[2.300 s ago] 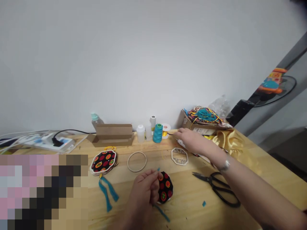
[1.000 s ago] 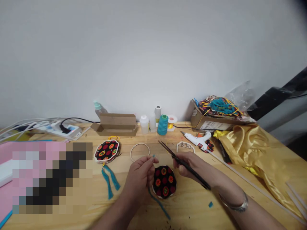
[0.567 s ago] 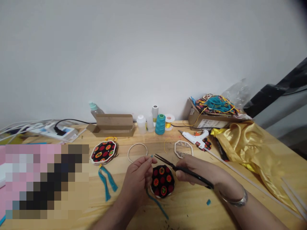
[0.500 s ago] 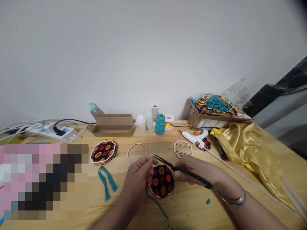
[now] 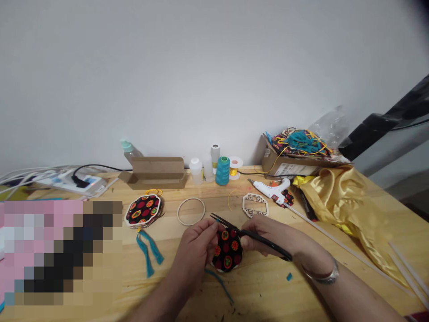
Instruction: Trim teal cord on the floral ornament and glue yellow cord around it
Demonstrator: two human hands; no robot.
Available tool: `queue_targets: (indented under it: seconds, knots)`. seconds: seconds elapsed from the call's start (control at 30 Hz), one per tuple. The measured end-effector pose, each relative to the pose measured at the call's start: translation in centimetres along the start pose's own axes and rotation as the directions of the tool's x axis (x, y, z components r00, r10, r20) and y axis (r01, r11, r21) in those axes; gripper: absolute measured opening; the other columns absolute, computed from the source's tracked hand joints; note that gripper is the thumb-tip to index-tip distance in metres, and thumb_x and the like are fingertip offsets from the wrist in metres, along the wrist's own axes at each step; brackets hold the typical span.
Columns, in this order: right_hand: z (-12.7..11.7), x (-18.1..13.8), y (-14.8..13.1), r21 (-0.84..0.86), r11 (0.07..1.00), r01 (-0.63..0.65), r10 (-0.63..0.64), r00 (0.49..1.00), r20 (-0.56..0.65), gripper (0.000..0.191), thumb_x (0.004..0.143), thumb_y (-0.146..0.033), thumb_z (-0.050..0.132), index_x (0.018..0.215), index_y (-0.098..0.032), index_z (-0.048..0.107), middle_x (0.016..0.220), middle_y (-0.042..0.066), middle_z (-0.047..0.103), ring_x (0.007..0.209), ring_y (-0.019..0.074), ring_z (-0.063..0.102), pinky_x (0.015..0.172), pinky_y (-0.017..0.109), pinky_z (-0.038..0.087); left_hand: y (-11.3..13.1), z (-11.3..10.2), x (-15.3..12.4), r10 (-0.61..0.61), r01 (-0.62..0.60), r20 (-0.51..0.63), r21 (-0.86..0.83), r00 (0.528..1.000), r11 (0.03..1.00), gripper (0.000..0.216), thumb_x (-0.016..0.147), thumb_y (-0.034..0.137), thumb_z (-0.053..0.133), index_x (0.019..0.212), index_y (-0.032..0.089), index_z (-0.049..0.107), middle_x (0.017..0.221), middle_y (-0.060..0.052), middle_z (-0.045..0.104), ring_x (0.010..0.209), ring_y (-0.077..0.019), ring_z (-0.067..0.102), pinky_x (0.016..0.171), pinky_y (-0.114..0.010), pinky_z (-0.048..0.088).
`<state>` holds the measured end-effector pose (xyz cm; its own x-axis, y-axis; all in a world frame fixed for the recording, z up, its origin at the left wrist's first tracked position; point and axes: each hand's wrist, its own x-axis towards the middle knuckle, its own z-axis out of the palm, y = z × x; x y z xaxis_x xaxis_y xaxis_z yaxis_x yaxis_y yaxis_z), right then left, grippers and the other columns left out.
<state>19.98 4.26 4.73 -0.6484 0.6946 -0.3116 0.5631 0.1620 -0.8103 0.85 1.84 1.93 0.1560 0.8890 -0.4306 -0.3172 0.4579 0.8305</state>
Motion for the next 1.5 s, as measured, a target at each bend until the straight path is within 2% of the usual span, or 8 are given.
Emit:
queue_targets:
  seconds: [0.33, 0.5, 1.0, 1.17, 1.4, 1.5]
  knots:
    - [-0.5, 0.2, -0.2, 0.026, 1.0, 0.01, -0.012, 0.998, 0.058, 0.056, 0.076, -0.067, 0.04, 0.054, -0.016, 0.04, 0.048, -0.005, 0.032, 0.043, 0.0046, 0.023, 0.038, 0.02, 0.016, 0.0, 0.0, 0.0, -0.01, 0.01, -0.009, -0.006, 1.0, 1.0, 0.024, 0.068, 0.037, 0.065, 0.067, 0.013, 0.061, 0.043, 0.009, 0.034, 0.035, -0.0011, 0.023, 0.034, -0.013, 0.016]
    - [-0.6, 0.2, -0.2, -0.006, 1.0, 0.013, -0.013, 0.999, 0.041, 0.054, 0.077, -0.065, 0.04, 0.054, -0.016, 0.039, 0.05, -0.005, 0.032, 0.043, 0.0043, 0.024, 0.038, 0.019, 0.016, 0.1, -0.1, -0.1, 0.011, -0.011, 0.023, -0.011, 1.0, 1.0, 0.022, 0.067, 0.034, 0.066, 0.066, 0.013, 0.061, 0.042, 0.01, 0.03, 0.035, -0.0005, 0.02, 0.034, -0.012, 0.013]
    - [-0.8, 0.2, 0.1, 0.059, 0.998, 0.005, -0.008, 0.999, 0.049, 0.05, 0.077, -0.061, 0.044, 0.054, -0.016, 0.037, 0.05, -0.006, 0.027, 0.046, 0.0054, 0.023, 0.04, 0.02, 0.018, 0.5, 0.1, -0.2, 0.026, -0.026, 0.014, 0.006, 1.0, 1.0, 0.021, 0.068, 0.033, 0.064, 0.066, 0.012, 0.06, 0.041, 0.01, 0.029, 0.037, -0.0014, 0.019, 0.036, -0.014, 0.013]
    - [-0.6, 0.5, 0.6, 0.07, 0.997, 0.034, -0.038, 0.998, 0.053, 0.048, 0.076, -0.057, 0.049, 0.055, -0.015, 0.042, 0.053, -0.005, 0.027, 0.048, 0.006, 0.023, 0.042, 0.02, 0.019, 0.5, 0.0, -0.1, 0.025, -0.025, 0.008, -0.006, 1.0, 1.0, 0.021, 0.067, 0.033, 0.065, 0.067, 0.012, 0.061, 0.042, 0.009, 0.031, 0.038, -0.0015, 0.02, 0.036, -0.015, 0.012]
    - [-0.4, 0.5, 0.6, 0.057, 0.998, -0.026, 0.029, 0.999, -0.036, 0.042, 0.074, -0.053, 0.055, 0.06, -0.014, 0.05, 0.055, -0.005, 0.033, 0.051, 0.0067, 0.027, 0.045, 0.019, 0.023, 0.3, -0.3, 0.0, 0.02, -0.021, -0.014, -0.034, 1.0, 0.999, 0.023, 0.067, 0.035, 0.066, 0.069, 0.012, 0.061, 0.041, 0.01, 0.031, 0.036, -0.0013, 0.02, 0.036, -0.015, 0.012]
    - [-0.3, -0.4, -0.5, -0.097, 0.993, -0.067, 0.06, 0.995, -0.078, 0.04, 0.069, -0.055, 0.059, 0.063, -0.015, 0.057, 0.053, -0.005, 0.039, 0.05, 0.0074, 0.031, 0.045, 0.019, 0.023, 0.2, -0.5, 0.2, 0.026, -0.029, -0.042, -0.073, 0.999, 0.997, 0.022, 0.067, 0.033, 0.067, 0.07, 0.013, 0.06, 0.042, 0.011, 0.029, 0.036, -0.001, 0.019, 0.036, -0.015, 0.011]
